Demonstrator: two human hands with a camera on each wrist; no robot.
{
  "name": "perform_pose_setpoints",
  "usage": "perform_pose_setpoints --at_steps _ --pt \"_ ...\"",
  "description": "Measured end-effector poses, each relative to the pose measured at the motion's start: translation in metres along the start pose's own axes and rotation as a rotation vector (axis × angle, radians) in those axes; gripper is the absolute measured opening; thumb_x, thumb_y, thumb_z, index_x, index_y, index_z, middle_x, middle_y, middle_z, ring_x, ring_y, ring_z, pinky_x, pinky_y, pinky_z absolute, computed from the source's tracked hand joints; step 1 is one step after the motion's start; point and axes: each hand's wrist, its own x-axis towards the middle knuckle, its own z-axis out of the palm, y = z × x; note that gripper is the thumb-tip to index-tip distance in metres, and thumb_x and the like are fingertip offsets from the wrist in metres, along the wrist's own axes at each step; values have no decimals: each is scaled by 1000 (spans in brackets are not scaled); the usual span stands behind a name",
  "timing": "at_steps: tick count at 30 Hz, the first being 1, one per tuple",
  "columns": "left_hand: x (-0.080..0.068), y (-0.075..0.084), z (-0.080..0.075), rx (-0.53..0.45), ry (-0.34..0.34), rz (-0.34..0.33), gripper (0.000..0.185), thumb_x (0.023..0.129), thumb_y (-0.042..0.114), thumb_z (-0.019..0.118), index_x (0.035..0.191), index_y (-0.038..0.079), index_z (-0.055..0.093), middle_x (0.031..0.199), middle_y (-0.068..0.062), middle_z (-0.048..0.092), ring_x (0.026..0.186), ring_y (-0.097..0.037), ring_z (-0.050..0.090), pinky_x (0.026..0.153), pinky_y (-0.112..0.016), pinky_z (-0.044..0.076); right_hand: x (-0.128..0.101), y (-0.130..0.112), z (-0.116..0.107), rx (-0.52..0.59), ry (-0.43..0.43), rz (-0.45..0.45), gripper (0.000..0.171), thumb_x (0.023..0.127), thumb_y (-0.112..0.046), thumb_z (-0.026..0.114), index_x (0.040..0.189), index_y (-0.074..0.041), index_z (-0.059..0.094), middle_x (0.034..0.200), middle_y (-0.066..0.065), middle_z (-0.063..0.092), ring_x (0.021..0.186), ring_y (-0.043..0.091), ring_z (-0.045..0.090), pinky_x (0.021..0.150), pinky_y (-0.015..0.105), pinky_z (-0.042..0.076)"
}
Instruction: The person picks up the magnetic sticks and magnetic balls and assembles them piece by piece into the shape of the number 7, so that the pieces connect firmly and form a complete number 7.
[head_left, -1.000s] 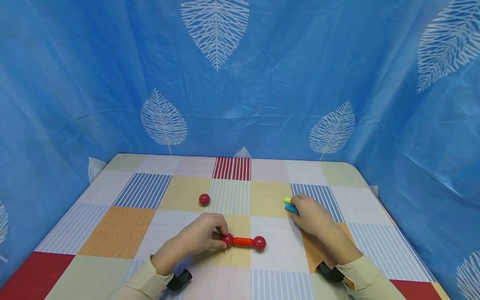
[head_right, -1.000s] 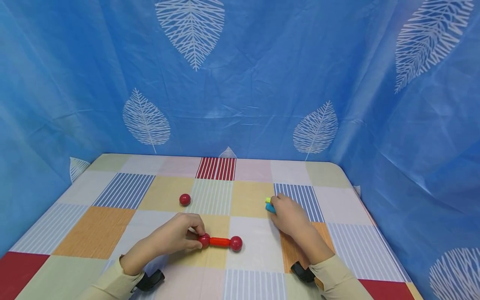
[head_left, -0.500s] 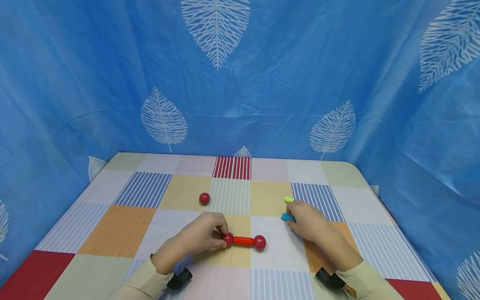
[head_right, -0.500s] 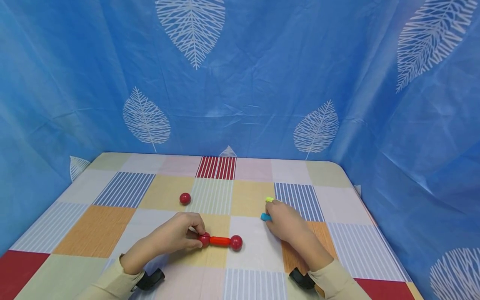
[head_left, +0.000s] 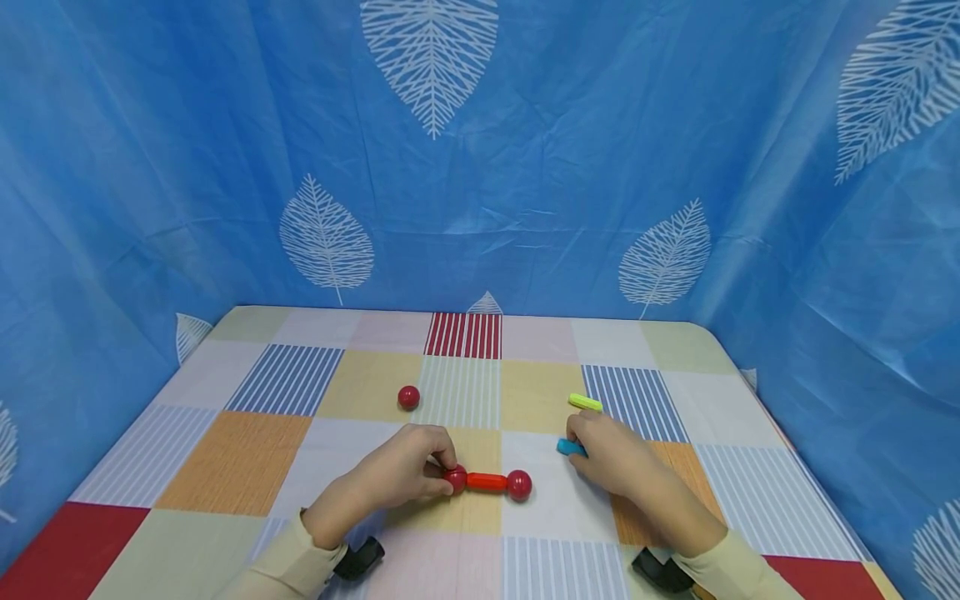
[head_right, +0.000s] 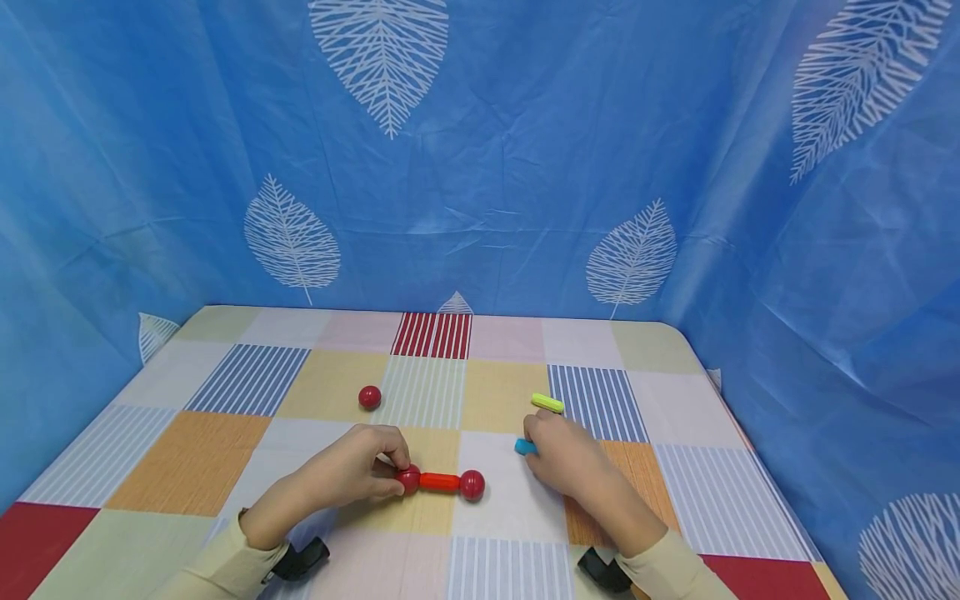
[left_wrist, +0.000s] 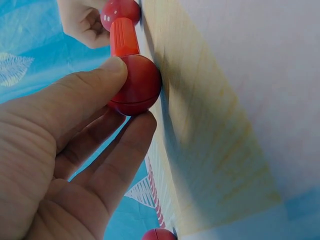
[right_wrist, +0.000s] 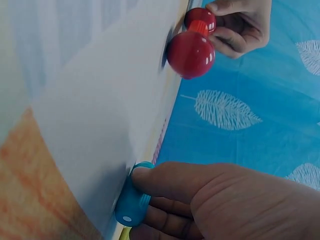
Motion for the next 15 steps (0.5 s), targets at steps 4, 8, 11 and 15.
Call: perform_pose_setpoints --at_steps 4,8,11,15 --pt "0 0 0 0 2 4 20 68 8 79 77 15 62 79 10 57 77 -3 55 67 -18 49 -3 -4 -1 -8 -14 -9 17 76 -20 72 76 -18 55 69 -8 46 59 7 42 55 22 39" --pt "0 0 1 12 1 2 20 68 9 79 77 16 62 79 10 57 76 -3 55 66 -18 49 -6 -8 -1 -13 -27 -9 16 77 -21 71 77 -18 55 68 -9 45 59 6 41 54 21 38" --pt "0 0 1 18 1 0 20 68 10 79 77 16 62 79 11 56 75 -3 55 66 -17 49 -8 -10 0 -21 -36 -8 16 77 -22 71 77 -18 56 68 -9 45 58 7 41 54 21 38" --pt "0 1 0 3 1 0 20 68 8 78 77 15 61 79 10 57 76 -3 55 66 -17 49 -12 -13 1 -31 -40 -35 16 76 -23 71 77 -18 56 68 -10 45 58 6 41 53 21 38"
